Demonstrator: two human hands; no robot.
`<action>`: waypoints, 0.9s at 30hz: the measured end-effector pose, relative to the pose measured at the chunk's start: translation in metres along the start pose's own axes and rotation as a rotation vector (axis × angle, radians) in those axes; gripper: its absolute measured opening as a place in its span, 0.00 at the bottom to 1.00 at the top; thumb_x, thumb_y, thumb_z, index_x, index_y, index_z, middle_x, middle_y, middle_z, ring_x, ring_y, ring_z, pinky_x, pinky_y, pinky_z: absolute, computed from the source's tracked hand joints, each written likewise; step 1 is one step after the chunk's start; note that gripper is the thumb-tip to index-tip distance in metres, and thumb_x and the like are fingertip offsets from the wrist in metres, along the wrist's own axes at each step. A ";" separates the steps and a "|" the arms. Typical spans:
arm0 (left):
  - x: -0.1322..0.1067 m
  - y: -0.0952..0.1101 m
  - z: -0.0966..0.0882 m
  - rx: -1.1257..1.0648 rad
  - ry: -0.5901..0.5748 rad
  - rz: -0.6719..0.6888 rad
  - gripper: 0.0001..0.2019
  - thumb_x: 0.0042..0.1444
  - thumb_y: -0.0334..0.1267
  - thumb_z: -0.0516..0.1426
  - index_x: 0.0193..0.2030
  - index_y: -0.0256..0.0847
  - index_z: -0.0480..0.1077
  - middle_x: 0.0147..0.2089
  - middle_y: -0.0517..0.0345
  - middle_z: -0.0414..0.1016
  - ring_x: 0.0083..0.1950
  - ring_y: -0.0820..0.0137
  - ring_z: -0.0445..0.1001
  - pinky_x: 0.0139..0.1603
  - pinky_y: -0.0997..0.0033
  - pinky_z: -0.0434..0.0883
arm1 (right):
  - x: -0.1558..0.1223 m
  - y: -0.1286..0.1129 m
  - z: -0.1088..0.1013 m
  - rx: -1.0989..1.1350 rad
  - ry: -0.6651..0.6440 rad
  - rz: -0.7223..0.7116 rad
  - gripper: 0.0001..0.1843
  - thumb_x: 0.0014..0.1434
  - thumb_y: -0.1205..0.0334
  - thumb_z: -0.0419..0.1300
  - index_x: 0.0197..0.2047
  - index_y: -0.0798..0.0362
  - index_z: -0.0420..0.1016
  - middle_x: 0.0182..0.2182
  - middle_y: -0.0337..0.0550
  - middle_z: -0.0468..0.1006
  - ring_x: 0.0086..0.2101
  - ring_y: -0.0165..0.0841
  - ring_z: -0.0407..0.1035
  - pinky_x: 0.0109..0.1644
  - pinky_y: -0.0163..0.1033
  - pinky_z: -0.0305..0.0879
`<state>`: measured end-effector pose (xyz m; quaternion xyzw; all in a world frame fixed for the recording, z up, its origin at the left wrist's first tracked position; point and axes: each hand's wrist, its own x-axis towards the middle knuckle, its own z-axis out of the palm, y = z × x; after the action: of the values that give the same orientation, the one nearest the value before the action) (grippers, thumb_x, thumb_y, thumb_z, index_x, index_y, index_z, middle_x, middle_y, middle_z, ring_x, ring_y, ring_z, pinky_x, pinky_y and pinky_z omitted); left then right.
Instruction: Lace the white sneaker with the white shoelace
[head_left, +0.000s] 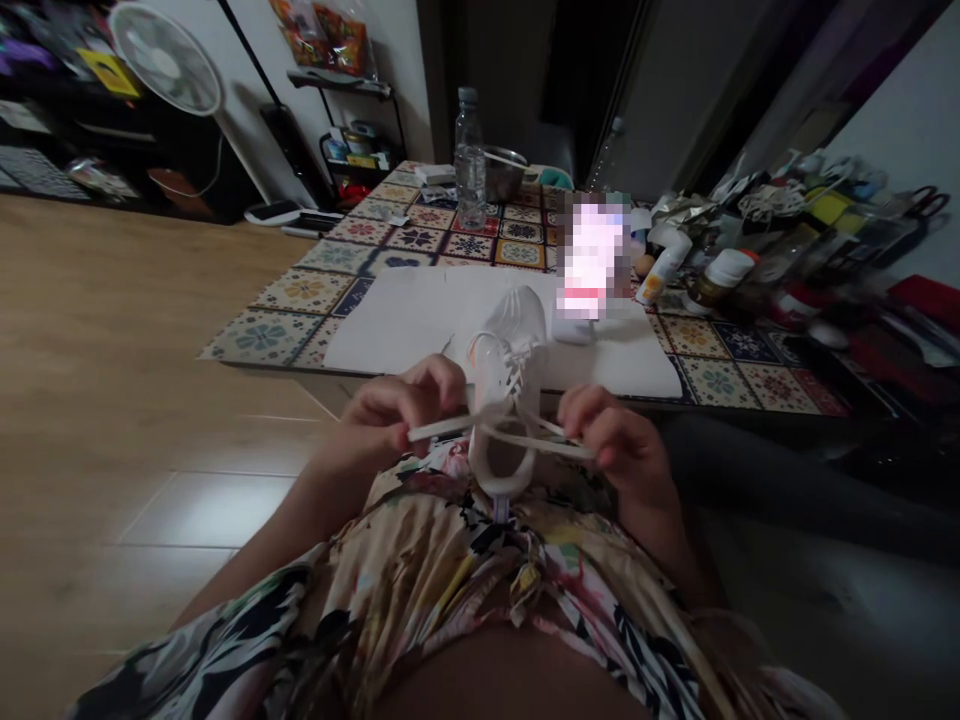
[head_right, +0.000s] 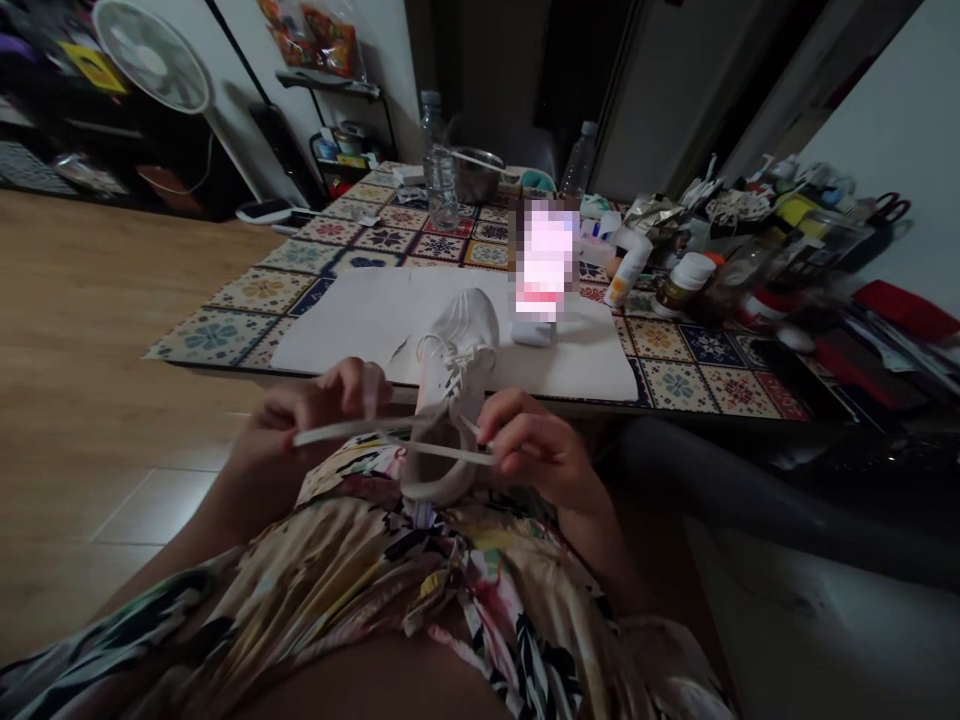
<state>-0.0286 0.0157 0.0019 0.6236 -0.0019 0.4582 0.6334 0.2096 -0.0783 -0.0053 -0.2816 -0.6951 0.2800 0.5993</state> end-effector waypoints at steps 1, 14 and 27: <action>0.000 0.001 0.000 -0.049 0.018 0.058 0.19 0.49 0.46 0.68 0.17 0.39 0.69 0.32 0.56 0.65 0.37 0.69 0.68 0.38 0.69 0.71 | 0.001 -0.003 0.000 0.093 0.084 -0.029 0.18 0.64 0.46 0.59 0.26 0.47 0.69 0.25 0.39 0.69 0.30 0.35 0.68 0.36 0.43 0.68; 0.009 0.000 0.035 0.285 -0.133 -0.366 0.10 0.50 0.36 0.68 0.40 0.42 0.82 0.27 0.59 0.79 0.28 0.74 0.74 0.29 0.77 0.71 | -0.010 0.000 0.024 -0.471 0.195 -0.140 0.07 0.65 0.67 0.59 0.44 0.47 0.73 0.31 0.39 0.81 0.32 0.31 0.76 0.36 0.35 0.72; 0.004 -0.006 0.045 0.512 -0.090 -0.035 0.05 0.57 0.33 0.63 0.31 0.36 0.75 0.29 0.56 0.78 0.32 0.73 0.76 0.34 0.77 0.73 | -0.004 -0.010 0.032 -0.490 0.043 -0.112 0.07 0.64 0.68 0.55 0.35 0.50 0.71 0.28 0.39 0.76 0.30 0.31 0.72 0.36 0.36 0.69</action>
<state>0.0028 -0.0163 0.0095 0.7833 0.0967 0.4045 0.4620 0.1780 -0.0896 -0.0045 -0.3855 -0.7438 0.0633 0.5423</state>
